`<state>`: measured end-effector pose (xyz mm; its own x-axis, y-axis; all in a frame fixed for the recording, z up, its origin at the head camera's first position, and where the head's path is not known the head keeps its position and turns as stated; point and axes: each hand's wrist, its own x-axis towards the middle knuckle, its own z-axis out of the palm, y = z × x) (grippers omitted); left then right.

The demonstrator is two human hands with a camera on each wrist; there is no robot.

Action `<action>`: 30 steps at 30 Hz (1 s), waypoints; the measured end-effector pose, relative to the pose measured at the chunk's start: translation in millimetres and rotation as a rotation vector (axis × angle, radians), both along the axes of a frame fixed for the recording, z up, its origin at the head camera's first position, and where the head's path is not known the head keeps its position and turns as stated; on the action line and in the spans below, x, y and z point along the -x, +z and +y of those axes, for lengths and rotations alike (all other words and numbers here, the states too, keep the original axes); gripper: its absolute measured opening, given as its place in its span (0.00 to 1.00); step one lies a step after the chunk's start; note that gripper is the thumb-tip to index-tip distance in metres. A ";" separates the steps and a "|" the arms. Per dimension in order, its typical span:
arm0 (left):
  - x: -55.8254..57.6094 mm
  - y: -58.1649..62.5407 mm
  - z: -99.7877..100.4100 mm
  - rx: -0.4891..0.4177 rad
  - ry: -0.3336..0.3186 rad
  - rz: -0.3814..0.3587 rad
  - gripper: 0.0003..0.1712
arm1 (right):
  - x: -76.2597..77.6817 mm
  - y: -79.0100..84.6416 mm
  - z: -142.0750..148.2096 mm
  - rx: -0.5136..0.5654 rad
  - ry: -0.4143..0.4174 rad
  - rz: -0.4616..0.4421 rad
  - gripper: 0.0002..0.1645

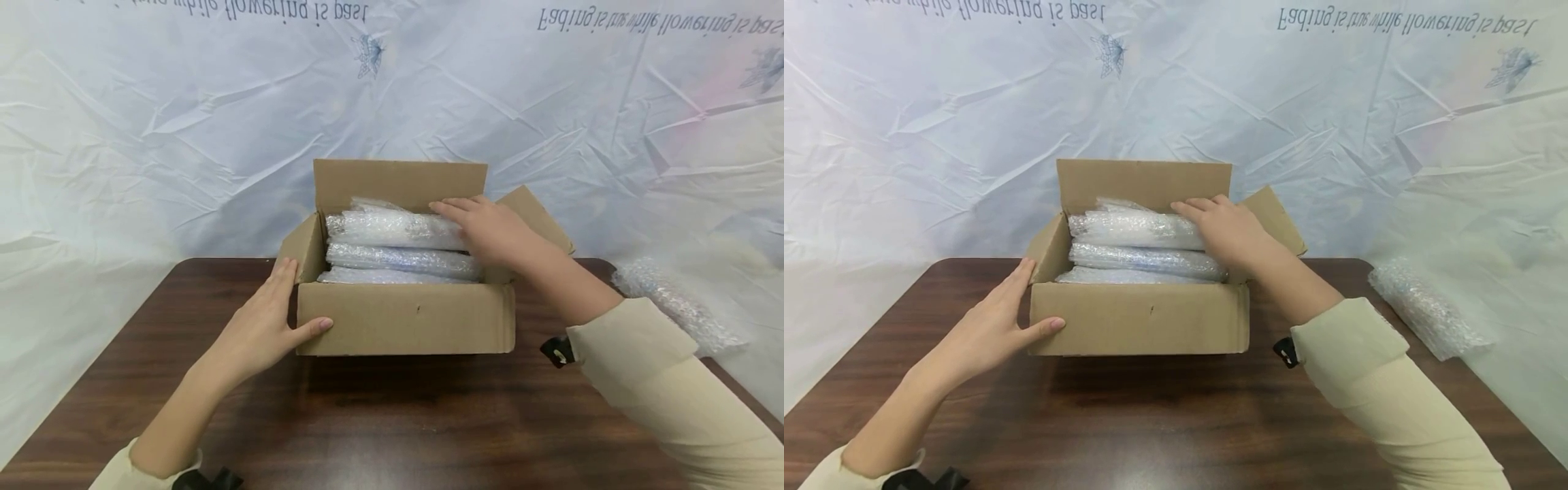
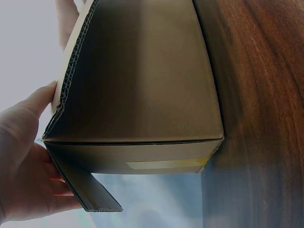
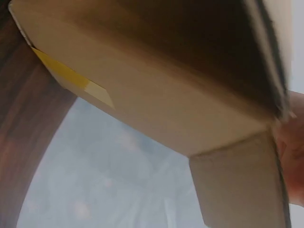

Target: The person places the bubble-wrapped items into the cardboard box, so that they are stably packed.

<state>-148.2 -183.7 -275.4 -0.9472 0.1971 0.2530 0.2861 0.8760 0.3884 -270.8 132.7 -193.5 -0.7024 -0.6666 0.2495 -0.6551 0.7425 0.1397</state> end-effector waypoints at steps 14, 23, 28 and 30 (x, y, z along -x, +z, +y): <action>1.3 -0.5 0.3 0.008 0.003 0.010 0.64 | -27.4 22.3 110.5 0.408 -0.141 0.205 0.31; 0.1 -0.1 -0.1 0.008 0.005 0.003 0.64 | -24.8 -18.7 218.5 0.454 -0.547 0.099 0.34; 0.1 -0.3 -0.3 0.007 0.003 0.008 0.64 | -22.4 -54.9 262.9 0.417 -0.694 0.021 0.38; 0.2 -0.2 -0.4 0.008 0.001 0.009 0.64 | -21.2 -70.5 278.1 0.399 -0.736 -0.008 0.40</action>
